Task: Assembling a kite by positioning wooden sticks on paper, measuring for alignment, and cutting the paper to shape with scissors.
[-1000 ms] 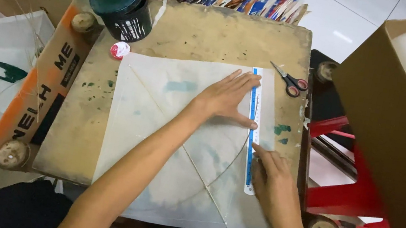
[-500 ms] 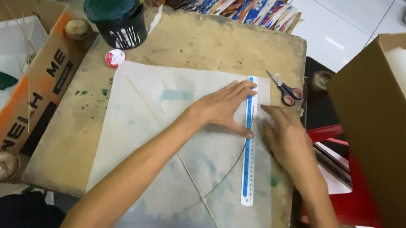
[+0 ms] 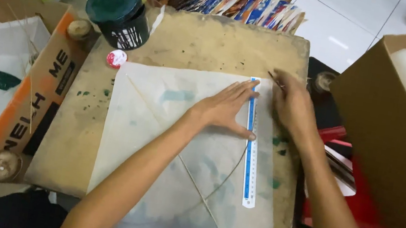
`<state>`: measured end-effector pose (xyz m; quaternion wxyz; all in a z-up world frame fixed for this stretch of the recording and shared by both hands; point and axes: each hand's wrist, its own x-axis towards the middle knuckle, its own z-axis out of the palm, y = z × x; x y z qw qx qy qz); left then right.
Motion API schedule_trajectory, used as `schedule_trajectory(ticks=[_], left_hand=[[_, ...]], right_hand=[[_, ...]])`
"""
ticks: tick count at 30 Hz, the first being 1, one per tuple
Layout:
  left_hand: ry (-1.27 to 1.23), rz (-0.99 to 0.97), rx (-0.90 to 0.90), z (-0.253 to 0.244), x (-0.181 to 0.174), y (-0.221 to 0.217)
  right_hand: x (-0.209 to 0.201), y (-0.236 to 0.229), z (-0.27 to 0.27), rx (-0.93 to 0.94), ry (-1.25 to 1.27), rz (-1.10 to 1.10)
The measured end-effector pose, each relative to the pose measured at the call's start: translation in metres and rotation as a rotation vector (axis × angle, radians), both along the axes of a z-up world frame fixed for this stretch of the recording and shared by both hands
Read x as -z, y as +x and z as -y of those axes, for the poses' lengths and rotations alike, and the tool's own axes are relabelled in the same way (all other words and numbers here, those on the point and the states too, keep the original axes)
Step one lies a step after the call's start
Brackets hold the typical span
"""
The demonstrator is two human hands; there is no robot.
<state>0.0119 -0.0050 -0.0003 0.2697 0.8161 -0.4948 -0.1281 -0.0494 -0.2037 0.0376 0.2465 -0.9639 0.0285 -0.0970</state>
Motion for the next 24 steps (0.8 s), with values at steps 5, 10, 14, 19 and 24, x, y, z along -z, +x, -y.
schedule_trajectory(ticks=[5,10,14,19,24], left_hand=[[0.039,-0.045,-0.008,0.002,-0.012,0.002],[0.077,-0.059,-0.027,0.001,-0.018,0.004],[0.077,-0.105,-0.024,0.004,-0.021,0.004],[0.070,-0.086,-0.021,0.000,-0.025,0.000],[0.083,-0.064,-0.018,0.000,-0.028,-0.003]], right_hand=[[0.026,0.049,0.019,0.017,-0.175,-0.039],[0.015,0.047,0.012,-0.026,-0.330,0.000],[0.016,0.048,0.017,-0.113,-0.438,0.044],[0.016,0.044,0.018,-0.086,-0.482,0.067],[0.019,0.039,0.024,-0.109,-0.507,0.106]])
